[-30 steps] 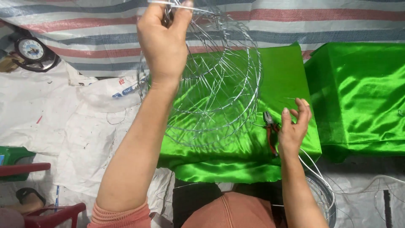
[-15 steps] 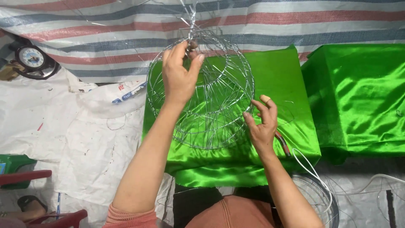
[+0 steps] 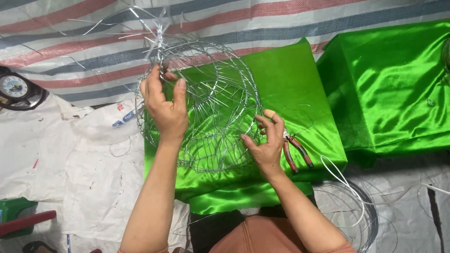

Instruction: Assembling a wire cage or frame by joining and cutting metal wire segments manually and with pliers.

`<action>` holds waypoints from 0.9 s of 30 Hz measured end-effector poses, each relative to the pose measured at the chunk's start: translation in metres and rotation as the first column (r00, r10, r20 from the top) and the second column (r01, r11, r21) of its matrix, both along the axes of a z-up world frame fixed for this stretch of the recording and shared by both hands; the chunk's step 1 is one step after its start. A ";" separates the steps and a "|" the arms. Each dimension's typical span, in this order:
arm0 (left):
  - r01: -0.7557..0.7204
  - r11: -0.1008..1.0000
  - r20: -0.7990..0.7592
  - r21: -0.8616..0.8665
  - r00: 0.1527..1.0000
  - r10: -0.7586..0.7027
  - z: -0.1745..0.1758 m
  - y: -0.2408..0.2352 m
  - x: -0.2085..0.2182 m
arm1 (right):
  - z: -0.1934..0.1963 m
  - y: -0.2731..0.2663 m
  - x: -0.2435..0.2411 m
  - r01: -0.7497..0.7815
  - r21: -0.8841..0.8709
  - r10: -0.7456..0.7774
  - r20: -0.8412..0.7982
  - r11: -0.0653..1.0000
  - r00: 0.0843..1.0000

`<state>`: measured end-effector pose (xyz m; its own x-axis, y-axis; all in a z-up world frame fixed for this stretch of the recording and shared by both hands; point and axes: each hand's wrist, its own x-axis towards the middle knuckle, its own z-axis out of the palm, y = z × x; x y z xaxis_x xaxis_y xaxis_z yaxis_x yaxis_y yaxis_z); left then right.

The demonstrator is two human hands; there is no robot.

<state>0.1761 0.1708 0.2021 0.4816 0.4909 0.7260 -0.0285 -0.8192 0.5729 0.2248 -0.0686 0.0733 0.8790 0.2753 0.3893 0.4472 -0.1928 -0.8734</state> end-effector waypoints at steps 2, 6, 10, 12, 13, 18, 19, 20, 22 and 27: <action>0.000 1.000 0.003 0.001 1.000 0.000 -0.001 0.003 0.000 | 0.010 0.001 0.000 -0.012 -0.002 0.012 0.003 1.000 1.000; -0.009 1.000 0.014 -0.007 1.000 0.009 -0.008 0.008 -0.004 | 0.027 0.000 0.002 -0.080 -0.018 0.080 -0.003 0.997 0.997; -0.015 1.000 0.008 -0.013 1.000 0.015 -0.005 0.004 -0.004 | 0.022 -0.001 0.009 -0.123 0.042 0.127 -0.125 0.992 0.984; -0.011 1.000 0.024 -0.003 1.000 0.011 -0.008 0.004 -0.003 | 0.028 -0.001 0.010 -0.115 0.028 0.118 -0.126 0.993 0.985; -0.010 1.000 0.023 -0.005 1.000 0.010 -0.007 0.004 -0.003 | 0.027 -0.002 0.009 -0.114 0.026 0.116 -0.128 0.993 0.985; -0.018 1.000 0.026 -0.004 1.000 0.018 -0.005 0.002 -0.002 | 0.033 -0.004 0.010 -0.137 0.042 0.141 -0.101 0.990 0.985; -0.019 1.000 0.027 -0.003 0.999 0.019 -0.002 -0.001 -0.003 | 0.038 -0.005 0.010 -0.137 0.043 0.141 -0.100 0.990 0.985; -0.026 1.000 0.039 0.015 0.999 0.025 0.001 -0.004 -0.004 | 0.042 -0.005 0.011 -0.168 0.059 0.174 -0.121 0.984 0.977; -0.033 0.999 0.053 0.035 0.998 0.031 0.003 -0.005 -0.006 | 0.045 -0.008 0.013 -0.198 0.077 0.207 -0.138 0.977 0.969; -0.047 0.946 0.007 0.320 0.999 0.047 -0.010 -0.008 -0.013 | 0.020 -0.009 0.020 -0.169 0.080 0.174 -0.058 0.982 0.983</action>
<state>0.1628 0.1624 0.1924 0.4642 0.2549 0.8483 0.0144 -0.9598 0.2805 0.2446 -0.0776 0.0937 0.8449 0.3969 0.3587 0.4107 -0.0517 -0.9103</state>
